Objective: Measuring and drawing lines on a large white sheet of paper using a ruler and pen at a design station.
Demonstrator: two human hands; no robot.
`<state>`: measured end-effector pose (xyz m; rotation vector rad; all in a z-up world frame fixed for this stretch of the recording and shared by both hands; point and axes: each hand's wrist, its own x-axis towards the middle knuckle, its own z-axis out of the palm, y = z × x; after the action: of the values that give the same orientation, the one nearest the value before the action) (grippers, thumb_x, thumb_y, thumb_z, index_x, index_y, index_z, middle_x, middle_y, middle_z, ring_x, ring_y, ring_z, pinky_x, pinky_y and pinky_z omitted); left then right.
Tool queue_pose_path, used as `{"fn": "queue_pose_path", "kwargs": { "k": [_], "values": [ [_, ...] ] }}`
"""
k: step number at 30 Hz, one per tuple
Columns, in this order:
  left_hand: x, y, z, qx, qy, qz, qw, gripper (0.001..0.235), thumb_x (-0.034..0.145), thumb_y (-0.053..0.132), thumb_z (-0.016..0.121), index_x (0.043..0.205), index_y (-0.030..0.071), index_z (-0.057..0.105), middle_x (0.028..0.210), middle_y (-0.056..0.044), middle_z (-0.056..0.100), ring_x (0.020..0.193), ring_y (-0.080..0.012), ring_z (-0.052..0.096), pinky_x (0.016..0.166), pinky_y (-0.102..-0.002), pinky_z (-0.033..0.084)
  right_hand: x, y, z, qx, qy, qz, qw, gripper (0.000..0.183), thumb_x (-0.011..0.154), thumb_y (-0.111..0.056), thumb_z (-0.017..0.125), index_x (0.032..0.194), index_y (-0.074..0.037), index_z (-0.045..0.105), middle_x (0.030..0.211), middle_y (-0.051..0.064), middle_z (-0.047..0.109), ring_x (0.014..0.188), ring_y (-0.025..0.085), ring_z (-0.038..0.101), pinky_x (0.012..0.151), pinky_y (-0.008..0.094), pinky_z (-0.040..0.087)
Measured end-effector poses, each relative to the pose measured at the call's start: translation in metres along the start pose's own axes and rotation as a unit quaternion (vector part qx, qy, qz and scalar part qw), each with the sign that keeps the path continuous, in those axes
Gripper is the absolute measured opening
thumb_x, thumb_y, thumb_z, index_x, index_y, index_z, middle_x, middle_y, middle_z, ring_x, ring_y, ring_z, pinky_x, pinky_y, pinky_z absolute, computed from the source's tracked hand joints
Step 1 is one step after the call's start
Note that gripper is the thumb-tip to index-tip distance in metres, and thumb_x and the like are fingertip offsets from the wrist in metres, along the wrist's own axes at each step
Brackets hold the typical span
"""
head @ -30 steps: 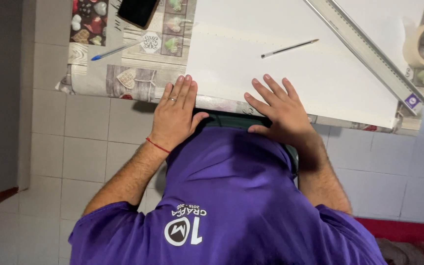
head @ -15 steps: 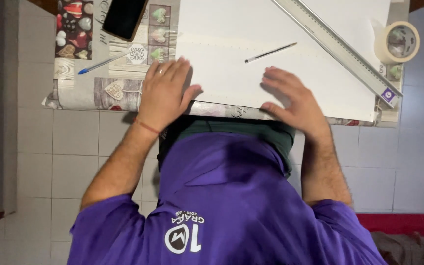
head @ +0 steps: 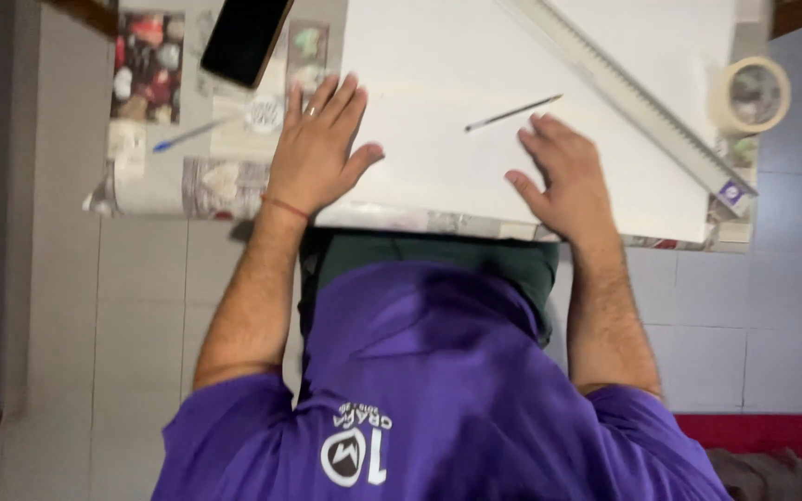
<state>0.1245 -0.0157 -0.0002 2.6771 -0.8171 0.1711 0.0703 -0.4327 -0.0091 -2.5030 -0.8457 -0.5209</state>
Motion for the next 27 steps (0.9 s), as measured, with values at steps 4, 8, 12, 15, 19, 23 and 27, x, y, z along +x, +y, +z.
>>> {"fn": "queue_pose_path", "kwargs": {
  "k": [4, 8, 12, 15, 19, 23, 27],
  "values": [
    [-0.001, 0.0, 0.01, 0.012, 0.039, -0.006, 0.999, 0.083, 0.119, 0.067, 0.051, 0.167, 0.0, 0.06, 0.173, -0.023, 0.057, 0.164, -0.0431, 0.046, 0.132, -0.074, 0.02, -0.007, 0.011, 0.011, -0.034, 0.004, 0.051, 0.998, 0.052, 0.108, -0.04, 0.085, 0.147, -0.006, 0.078, 0.152, 0.019, 0.074, 0.146, 0.039, 0.065, 0.122, 0.054, 0.047],
    [-0.002, 0.001, 0.012, 0.008, 0.031, -0.023, 0.999, 0.084, 0.119, 0.07, 0.049, 0.165, 0.0, 0.062, 0.172, -0.023, 0.058, 0.164, -0.0419, 0.046, 0.133, -0.074, 0.02, -0.012, 0.011, 0.017, -0.04, 0.011, 0.071, 0.997, 0.052, 0.108, -0.046, 0.083, 0.146, -0.011, 0.079, 0.151, 0.013, 0.075, 0.147, 0.033, 0.066, 0.122, 0.049, 0.047],
    [-0.001, 0.004, 0.007, 0.0, 0.02, -0.037, 0.999, 0.084, 0.119, 0.07, 0.048, 0.166, 0.002, 0.061, 0.173, -0.021, 0.058, 0.165, -0.041, 0.045, 0.133, -0.075, 0.021, -0.01, 0.011, 0.015, -0.034, 0.004, 0.075, 0.997, 0.052, 0.108, -0.045, 0.082, 0.146, -0.011, 0.079, 0.152, 0.012, 0.075, 0.149, 0.032, 0.065, 0.123, 0.049, 0.047],
    [-0.001, 0.003, 0.01, -0.006, 0.017, -0.047, 0.999, 0.085, 0.119, 0.072, 0.046, 0.165, 0.003, 0.061, 0.172, -0.02, 0.059, 0.165, -0.0399, 0.045, 0.134, -0.074, 0.02, -0.012, 0.013, 0.017, -0.036, -0.002, 0.076, 0.996, 0.051, 0.109, -0.046, 0.081, 0.147, -0.012, 0.078, 0.151, 0.012, 0.075, 0.148, 0.032, 0.065, 0.123, 0.049, 0.047],
    [0.0, 0.003, 0.009, 0.0, 0.018, -0.049, 0.999, 0.084, 0.118, 0.072, 0.048, 0.165, 0.004, 0.062, 0.172, -0.019, 0.059, 0.165, -0.0385, 0.045, 0.135, -0.073, 0.021, -0.012, 0.012, 0.016, -0.032, -0.001, 0.078, 0.996, 0.051, 0.109, -0.047, 0.08, 0.147, -0.013, 0.078, 0.151, 0.012, 0.075, 0.148, 0.032, 0.065, 0.123, 0.05, 0.047],
    [-0.002, 0.004, 0.01, -0.003, 0.017, -0.056, 0.998, 0.083, 0.119, 0.072, 0.047, 0.165, 0.005, 0.063, 0.172, -0.018, 0.059, 0.166, -0.0375, 0.045, 0.135, -0.072, 0.02, -0.012, 0.009, 0.015, -0.03, -0.004, 0.079, 0.996, 0.051, 0.109, -0.046, 0.08, 0.147, -0.012, 0.078, 0.151, 0.013, 0.075, 0.148, 0.032, 0.065, 0.123, 0.05, 0.047],
    [-0.001, 0.004, 0.009, 0.001, 0.017, -0.057, 0.998, 0.081, 0.118, 0.071, 0.049, 0.165, 0.006, 0.064, 0.172, -0.018, 0.06, 0.166, -0.0368, 0.046, 0.136, -0.071, 0.022, -0.012, 0.009, 0.013, -0.032, -0.004, 0.076, 0.997, 0.051, 0.108, -0.046, 0.08, 0.147, -0.013, 0.078, 0.151, 0.013, 0.075, 0.148, 0.032, 0.065, 0.123, 0.05, 0.047]
  ]
}}
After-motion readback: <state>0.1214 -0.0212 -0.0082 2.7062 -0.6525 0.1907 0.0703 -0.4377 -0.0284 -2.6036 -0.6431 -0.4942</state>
